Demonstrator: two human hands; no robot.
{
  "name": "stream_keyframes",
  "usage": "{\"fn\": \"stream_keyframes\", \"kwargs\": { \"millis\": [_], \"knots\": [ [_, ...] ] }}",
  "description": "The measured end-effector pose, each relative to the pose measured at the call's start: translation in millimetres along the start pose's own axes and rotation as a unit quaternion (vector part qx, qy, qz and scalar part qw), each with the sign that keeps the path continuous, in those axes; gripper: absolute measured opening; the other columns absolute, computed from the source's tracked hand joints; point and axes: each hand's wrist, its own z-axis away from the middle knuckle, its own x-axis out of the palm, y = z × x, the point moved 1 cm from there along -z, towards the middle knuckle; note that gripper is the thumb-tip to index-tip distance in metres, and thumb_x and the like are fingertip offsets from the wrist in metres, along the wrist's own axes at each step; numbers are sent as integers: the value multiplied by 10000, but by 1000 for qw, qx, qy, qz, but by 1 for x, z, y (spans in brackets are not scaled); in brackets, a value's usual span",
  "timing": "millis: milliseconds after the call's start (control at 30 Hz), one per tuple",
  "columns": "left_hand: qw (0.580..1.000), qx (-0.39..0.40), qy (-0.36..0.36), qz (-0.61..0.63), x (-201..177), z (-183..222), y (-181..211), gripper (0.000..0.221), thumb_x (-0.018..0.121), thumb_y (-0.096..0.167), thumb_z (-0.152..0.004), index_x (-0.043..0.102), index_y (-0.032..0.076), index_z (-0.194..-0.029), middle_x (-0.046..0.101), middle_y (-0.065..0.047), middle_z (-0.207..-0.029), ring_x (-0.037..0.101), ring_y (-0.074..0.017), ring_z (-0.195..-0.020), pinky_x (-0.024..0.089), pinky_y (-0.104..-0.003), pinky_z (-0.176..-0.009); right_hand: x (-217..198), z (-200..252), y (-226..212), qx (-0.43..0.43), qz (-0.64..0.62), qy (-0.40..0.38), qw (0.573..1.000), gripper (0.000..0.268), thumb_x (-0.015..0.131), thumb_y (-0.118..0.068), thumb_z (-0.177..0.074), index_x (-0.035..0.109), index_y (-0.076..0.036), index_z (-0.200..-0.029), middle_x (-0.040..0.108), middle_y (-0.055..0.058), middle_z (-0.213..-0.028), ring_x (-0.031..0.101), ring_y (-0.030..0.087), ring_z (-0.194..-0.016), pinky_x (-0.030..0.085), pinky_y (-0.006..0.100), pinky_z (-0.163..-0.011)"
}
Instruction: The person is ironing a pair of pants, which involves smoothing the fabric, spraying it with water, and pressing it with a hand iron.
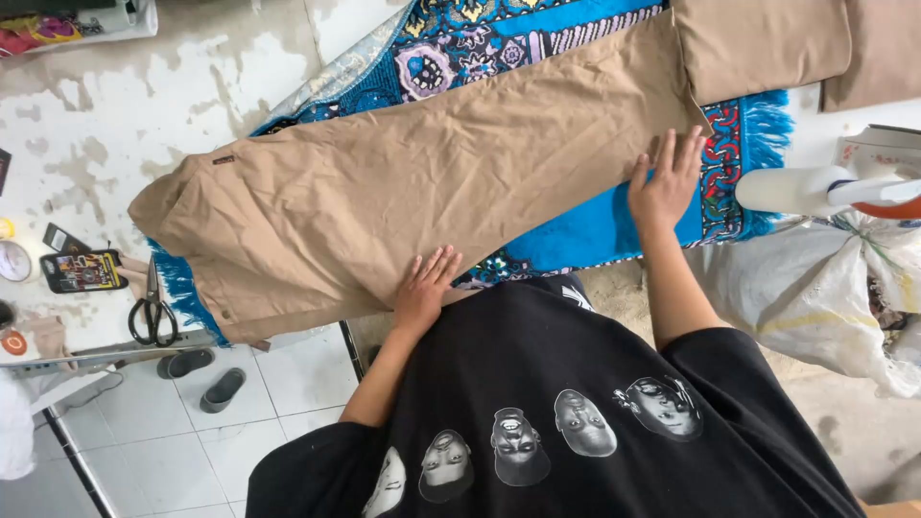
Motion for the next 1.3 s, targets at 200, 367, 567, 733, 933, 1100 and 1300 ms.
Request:
{"fn": "stream_keyframes", "kwargs": {
  "millis": [200, 367, 567, 733, 933, 1100, 1300],
  "knots": [
    [999, -45, -3, -6, 4, 23, -4, 727, 483, 65, -1042, 177, 246, -1677, 195, -37, -1726, 203, -213, -1570, 121, -482, -1266, -19, 1, 40, 8, 84, -139, 987, 530, 549, -368, -1090, 519, -215, -1597, 427, 66, -1639, 419, 362, -1434, 380, 567, -1070],
    [998, -57, 18, -12, 8, 30, -1, 673, 448, 84, -1033, 255, 257, -1654, 248, -25, -1711, 225, -198, -1566, 117, -490, -1271, -10, 2, 48, 22, 87, -167, 982, 580, 580, -353, -1039, 498, -233, -1601, 398, 32, -1656, 361, 387, -1452, 354, 598, -1085],
    [991, -70, 110, 6, -3, 70, -2, 585, 458, 409, -1051, 401, 214, -1599, 318, -92, -1680, 255, -273, -1554, 135, -516, -1258, -51, 33, 34, 22, -68, 116, 991, 350, 782, -148, -917, 639, -29, -1213, 597, 139, -1195, 577, 361, -1146, 431, 468, -1004],
    [980, -132, 146, -17, 39, 117, -7, 729, 553, 155, -870, 401, 211, -1581, 332, -201, -1655, 354, -413, -1506, 340, -582, -1191, -79, 47, 51, 333, -74, 296, 892, 490, 842, -225, -912, 470, -58, -1184, 466, 122, -1109, 494, 313, -1027, 464, 444, -874],
    [972, -125, 169, -101, 43, 114, -5, 554, 516, 240, -979, 468, 223, -1531, 322, -157, -1676, 389, -383, -1511, 403, -543, -1146, -78, 18, 110, 326, -96, 332, 880, 990, 1097, -334, -914, 350, -168, -1544, 445, 93, -1571, 484, 315, -1487, 385, 459, -1304],
    [971, -66, 193, -128, 20, 112, 0, 421, 494, 174, -1021, 534, 211, -1438, 436, -110, -1614, 499, -352, -1422, 520, -459, -1048, -22, 21, 200, 385, 46, 371, 844, 1170, 1059, -769, -760, 371, -236, -1543, 518, 66, -1579, 615, 345, -1450, 561, 503, -1217],
    [979, -22, 200, -26, -4, 122, 2, 338, 507, 169, -1020, 624, 108, -1332, 502, -147, -1556, 470, -382, -1443, 373, -524, -1193, -8, 25, 238, 410, 91, 302, 856, 809, 789, -500, -1033, 376, -46, -1560, 354, 211, -1647, 319, 396, -1574, 314, 501, -1333]
  ]
}}
